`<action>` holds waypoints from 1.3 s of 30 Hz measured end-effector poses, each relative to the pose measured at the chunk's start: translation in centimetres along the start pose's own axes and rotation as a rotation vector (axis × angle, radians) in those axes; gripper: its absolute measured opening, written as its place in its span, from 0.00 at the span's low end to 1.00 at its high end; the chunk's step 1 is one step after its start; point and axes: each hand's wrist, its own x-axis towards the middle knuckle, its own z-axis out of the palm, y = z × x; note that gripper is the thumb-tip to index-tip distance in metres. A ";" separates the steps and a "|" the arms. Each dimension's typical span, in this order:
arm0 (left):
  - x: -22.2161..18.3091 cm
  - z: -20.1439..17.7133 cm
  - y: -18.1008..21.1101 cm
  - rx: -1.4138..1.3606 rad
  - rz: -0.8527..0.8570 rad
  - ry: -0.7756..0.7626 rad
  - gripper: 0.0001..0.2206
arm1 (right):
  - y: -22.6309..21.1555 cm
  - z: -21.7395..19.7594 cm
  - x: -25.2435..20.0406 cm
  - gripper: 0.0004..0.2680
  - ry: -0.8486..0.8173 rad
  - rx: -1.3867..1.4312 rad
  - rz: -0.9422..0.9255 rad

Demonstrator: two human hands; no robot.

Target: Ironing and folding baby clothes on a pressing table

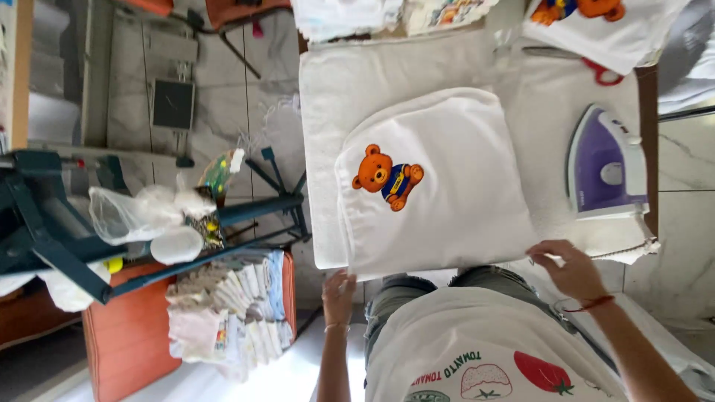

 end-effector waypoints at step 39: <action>17.5 7.0 19.1 -0.171 -0.050 -0.169 0.12 | -7.7 -0.7 27.5 0.05 0.352 0.543 0.177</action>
